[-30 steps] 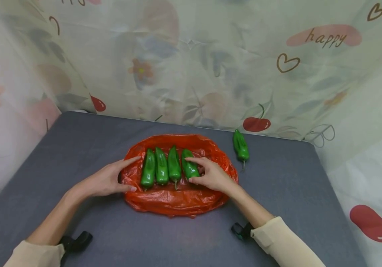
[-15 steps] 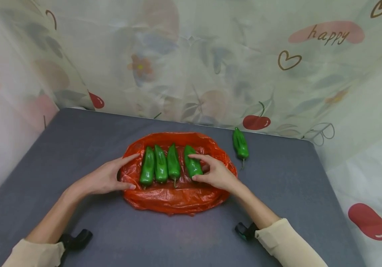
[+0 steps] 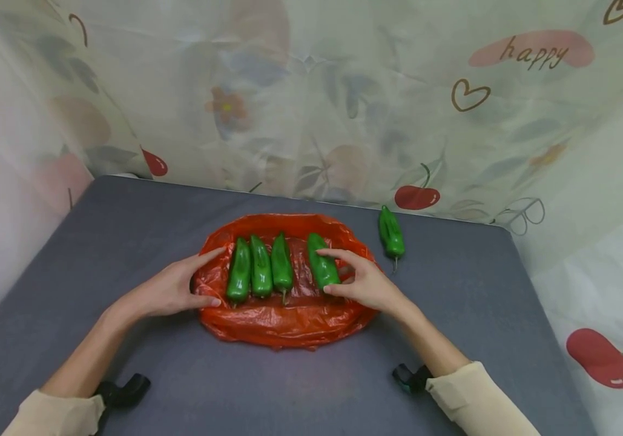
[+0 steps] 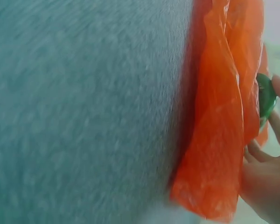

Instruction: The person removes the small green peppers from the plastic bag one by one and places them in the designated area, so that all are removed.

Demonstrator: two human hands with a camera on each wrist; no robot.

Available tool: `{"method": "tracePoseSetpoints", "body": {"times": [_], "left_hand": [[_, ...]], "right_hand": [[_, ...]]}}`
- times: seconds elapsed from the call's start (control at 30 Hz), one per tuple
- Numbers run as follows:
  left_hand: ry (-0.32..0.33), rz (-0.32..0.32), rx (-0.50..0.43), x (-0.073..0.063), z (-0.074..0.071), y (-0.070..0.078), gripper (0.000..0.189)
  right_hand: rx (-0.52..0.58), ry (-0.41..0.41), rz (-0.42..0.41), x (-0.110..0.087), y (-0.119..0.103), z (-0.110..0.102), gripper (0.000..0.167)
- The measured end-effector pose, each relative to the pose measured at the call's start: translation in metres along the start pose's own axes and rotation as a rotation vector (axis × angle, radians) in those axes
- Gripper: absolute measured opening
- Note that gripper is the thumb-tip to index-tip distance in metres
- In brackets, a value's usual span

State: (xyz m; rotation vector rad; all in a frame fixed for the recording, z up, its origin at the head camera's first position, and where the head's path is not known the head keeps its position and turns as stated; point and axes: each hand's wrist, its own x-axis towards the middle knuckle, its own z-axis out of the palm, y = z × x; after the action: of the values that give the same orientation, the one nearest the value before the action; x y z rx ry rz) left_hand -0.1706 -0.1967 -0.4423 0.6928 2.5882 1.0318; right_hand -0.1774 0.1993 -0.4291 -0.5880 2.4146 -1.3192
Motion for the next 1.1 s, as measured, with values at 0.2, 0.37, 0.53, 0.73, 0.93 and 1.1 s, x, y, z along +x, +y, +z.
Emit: {"method": "tracePoseSetpoints", "body": {"times": [0.2, 0.37, 0.53, 0.73, 0.93, 1.1], "left_hand": [[0.047, 0.007, 0.02, 0.002, 0.0, 0.001, 0.092], [0.067, 0.01, 0.025, 0.003, 0.001, 0.001, 0.09], [0.089, 0.014, 0.02, 0.003, 0.001, 0.002, 0.085], [0.098, 0.016, 0.038, 0.004, 0.002, 0.002, 0.084], [0.096, 0.017, 0.035, 0.005, 0.003, 0.002, 0.084], [0.098, 0.008, 0.044, 0.005, 0.002, 0.002, 0.086]], "right_hand": [[0.018, 0.016, -0.011, -0.006, 0.002, -0.012, 0.063], [0.039, 0.019, -0.013, -0.011, 0.0, -0.019, 0.063], [0.036, 0.031, 0.005, -0.018, 0.0, -0.024, 0.062], [0.039, 0.033, 0.005, -0.024, 0.001, -0.03, 0.062], [0.044, 0.055, 0.007, -0.033, 0.001, -0.039, 0.061], [0.086, 0.063, 0.021, -0.037, 0.004, -0.047, 0.062]]}}
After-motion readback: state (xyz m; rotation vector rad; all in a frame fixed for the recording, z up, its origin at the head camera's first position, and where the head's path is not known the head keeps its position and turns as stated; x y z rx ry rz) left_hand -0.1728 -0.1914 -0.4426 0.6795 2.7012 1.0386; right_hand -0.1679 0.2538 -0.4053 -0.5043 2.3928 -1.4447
